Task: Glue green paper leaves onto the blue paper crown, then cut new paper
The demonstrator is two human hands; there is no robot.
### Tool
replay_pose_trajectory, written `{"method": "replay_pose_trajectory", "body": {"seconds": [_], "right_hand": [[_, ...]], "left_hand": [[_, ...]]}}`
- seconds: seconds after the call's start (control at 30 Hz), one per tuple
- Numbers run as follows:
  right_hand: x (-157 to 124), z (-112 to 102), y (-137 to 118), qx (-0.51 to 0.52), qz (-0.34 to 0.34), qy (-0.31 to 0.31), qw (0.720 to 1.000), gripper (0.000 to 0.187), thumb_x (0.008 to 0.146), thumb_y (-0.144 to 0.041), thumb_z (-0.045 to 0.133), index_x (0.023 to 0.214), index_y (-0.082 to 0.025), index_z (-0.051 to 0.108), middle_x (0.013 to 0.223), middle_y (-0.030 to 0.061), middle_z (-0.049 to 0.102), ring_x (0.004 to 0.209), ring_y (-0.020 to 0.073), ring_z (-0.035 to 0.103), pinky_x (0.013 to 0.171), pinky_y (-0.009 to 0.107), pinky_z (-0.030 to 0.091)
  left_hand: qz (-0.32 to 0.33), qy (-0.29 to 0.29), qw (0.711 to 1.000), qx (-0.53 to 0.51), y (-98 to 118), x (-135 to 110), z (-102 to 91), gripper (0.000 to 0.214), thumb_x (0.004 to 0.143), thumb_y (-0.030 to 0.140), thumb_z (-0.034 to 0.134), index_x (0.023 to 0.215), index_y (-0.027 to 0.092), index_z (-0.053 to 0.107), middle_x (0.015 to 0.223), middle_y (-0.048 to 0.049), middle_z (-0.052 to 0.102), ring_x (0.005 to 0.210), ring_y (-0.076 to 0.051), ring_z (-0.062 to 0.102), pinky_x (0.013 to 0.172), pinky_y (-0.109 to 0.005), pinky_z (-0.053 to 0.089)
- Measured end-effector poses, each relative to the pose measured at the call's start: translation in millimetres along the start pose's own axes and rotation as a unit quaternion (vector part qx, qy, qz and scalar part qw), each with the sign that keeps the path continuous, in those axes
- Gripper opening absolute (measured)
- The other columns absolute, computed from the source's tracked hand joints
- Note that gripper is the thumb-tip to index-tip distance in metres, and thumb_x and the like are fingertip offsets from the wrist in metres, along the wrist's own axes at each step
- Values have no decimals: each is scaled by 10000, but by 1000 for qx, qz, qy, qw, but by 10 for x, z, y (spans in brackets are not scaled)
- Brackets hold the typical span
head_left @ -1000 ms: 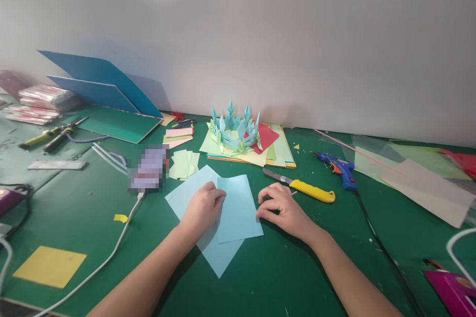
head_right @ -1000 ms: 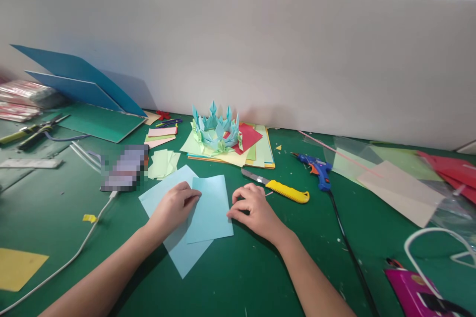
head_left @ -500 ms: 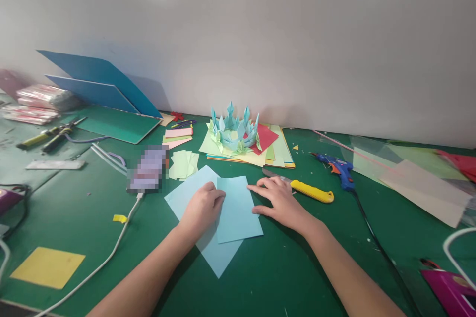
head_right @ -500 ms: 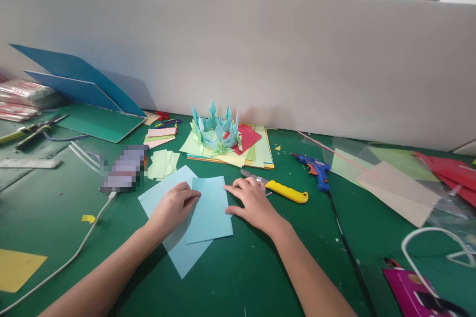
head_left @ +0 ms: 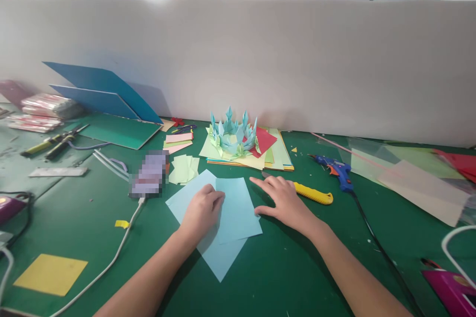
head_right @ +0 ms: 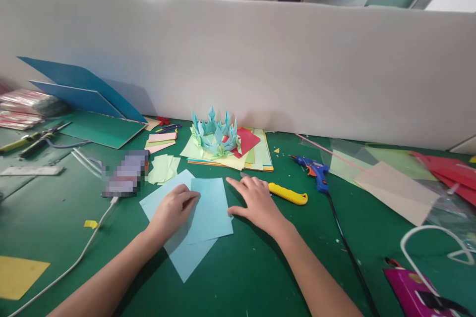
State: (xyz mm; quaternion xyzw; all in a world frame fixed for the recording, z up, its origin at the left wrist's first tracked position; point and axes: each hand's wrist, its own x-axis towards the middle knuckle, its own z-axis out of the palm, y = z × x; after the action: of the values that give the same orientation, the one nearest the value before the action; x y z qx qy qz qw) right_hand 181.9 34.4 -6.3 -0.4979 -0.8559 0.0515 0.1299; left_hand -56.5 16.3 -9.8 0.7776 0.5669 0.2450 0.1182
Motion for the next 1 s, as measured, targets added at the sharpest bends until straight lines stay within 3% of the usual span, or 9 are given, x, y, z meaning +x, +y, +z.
{"method": "replay_pose_trajectory", "body": {"seconds": [0.13, 0.33, 0.47, 0.57, 0.77, 1.0], "right_hand": [[-272, 107, 210, -38, 75, 153, 985, 401, 909, -433, 410, 1230, -214, 508, 1064, 120, 589, 969, 276, 535, 780, 398, 413], [-404, 212, 475, -78, 99, 183, 975, 317, 904, -318, 396, 1151, -193, 551, 1064, 125, 627, 977, 288, 566, 780, 415, 450], [-403, 181, 557, -41, 119, 167, 978, 301, 879, -269, 413, 1125, -206, 575, 1046, 119, 642, 949, 285, 594, 767, 425, 477], [-433, 86, 531, 32, 113, 152, 981, 273, 873, -261, 416, 1071, -229, 601, 1017, 97, 640, 929, 259, 614, 753, 393, 504], [-488, -99, 247, 163, -7, 88, 983, 271, 903, -278, 436, 1095, -285, 626, 1021, 60, 615, 900, 181, 620, 753, 301, 514], [-483, -127, 108, 161, -64, 19, 985, 296, 914, -253, 429, 1106, -290, 651, 981, 61, 634, 880, 185, 613, 722, 316, 523]], "left_hand": [[-2, 67, 998, -14, -62, 29, -86, 256, 865, 238, 422, 888, 193, 673, 802, -35, 577, 679, -154, 583, 651, -281, 482], [-96, 60, 994, -3, -36, 63, -189, 218, 774, 156, 392, 853, 195, 591, 759, -12, 569, 515, -137, 507, 556, -282, 429], [-150, 47, 987, -25, 12, 70, -218, 205, 736, 129, 375, 811, 204, 551, 790, -19, 584, 543, -147, 497, 577, -288, 415], [-179, 52, 981, -60, 18, 86, -232, 198, 717, 128, 378, 781, 210, 546, 689, 2, 539, 539, -153, 481, 553, -277, 401], [-253, 75, 946, -186, -6, 131, -228, 207, 681, 131, 385, 791, 212, 539, 469, 83, 332, 395, -117, 350, 417, -222, 298], [-274, 99, 929, -228, -46, 145, -210, 198, 651, 146, 404, 789, 211, 530, 410, 109, 275, 354, -99, 308, 379, -200, 259]]}}
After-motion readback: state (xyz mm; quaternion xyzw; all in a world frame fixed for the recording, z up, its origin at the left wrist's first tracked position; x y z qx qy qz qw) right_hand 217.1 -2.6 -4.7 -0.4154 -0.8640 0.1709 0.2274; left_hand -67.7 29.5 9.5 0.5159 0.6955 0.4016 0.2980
